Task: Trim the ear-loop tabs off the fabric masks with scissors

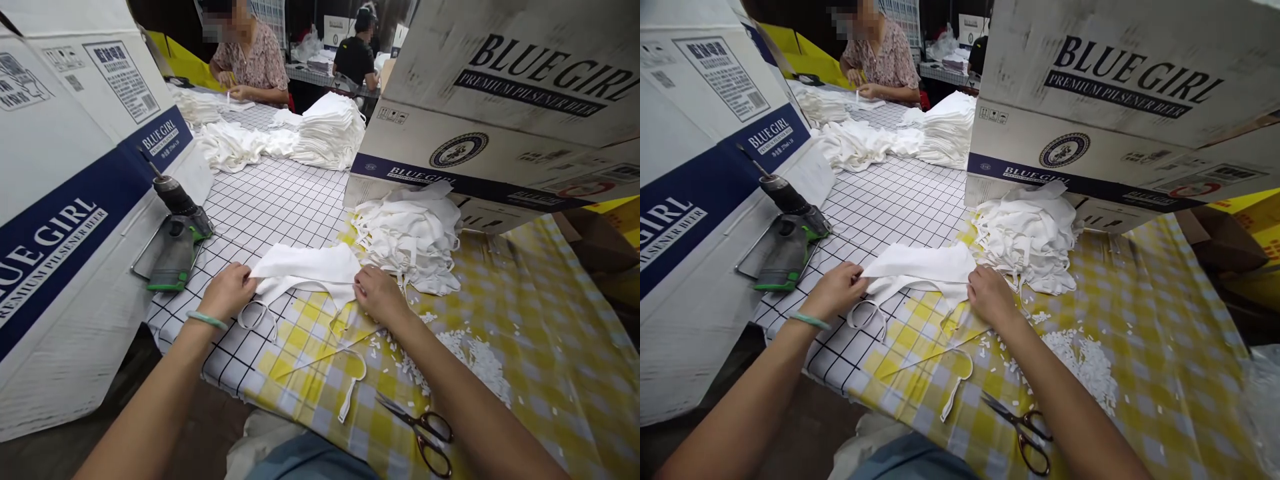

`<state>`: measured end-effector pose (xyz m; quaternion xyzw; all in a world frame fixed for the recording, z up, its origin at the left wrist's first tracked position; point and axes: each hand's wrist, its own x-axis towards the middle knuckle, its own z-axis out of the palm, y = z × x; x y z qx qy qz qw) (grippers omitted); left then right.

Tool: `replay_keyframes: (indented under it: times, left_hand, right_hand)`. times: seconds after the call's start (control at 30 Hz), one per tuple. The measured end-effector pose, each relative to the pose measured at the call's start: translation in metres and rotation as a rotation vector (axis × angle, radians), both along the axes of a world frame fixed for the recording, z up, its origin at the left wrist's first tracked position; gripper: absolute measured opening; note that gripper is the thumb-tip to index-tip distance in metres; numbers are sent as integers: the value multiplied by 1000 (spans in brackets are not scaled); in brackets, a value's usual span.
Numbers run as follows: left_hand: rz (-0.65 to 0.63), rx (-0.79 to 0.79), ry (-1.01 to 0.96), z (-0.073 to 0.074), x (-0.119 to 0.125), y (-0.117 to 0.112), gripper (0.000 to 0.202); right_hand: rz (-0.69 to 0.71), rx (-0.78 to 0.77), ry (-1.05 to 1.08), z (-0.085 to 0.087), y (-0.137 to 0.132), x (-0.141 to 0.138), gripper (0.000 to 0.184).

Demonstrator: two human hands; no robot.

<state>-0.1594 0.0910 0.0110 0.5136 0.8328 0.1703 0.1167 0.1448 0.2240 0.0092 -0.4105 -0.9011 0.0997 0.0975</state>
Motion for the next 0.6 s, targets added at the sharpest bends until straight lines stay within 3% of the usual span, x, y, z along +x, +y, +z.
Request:
replay_keyframes:
  times: [0.1,0.2,0.27,0.37,0.47,0.6]
  left_hand:
    - [-7,-50,-112,7,-8,2,33]
    - [103,-65,-134,9,-14,31,43]
    - [153,-101,-147,5,-14,56,38]
    - [128,-125,-216,-3,-10,80,24]
    - [77,-46,-306,-3,-7,75,18]
    - [42,140,-408,10,-6,51,23]
  right_hand:
    - [-76,-62,53,-2,4,1,13]
    - [-231,-107,91,-6,21,-10,20]
    - [-303,-153,96,-10,32,-21,25]
    - [-339,-231,126,-18,42,-35,29]
    - [-313,-279,227,-23,40,-36,23]
    - [-277,-289,431,-21,33,-24,16]
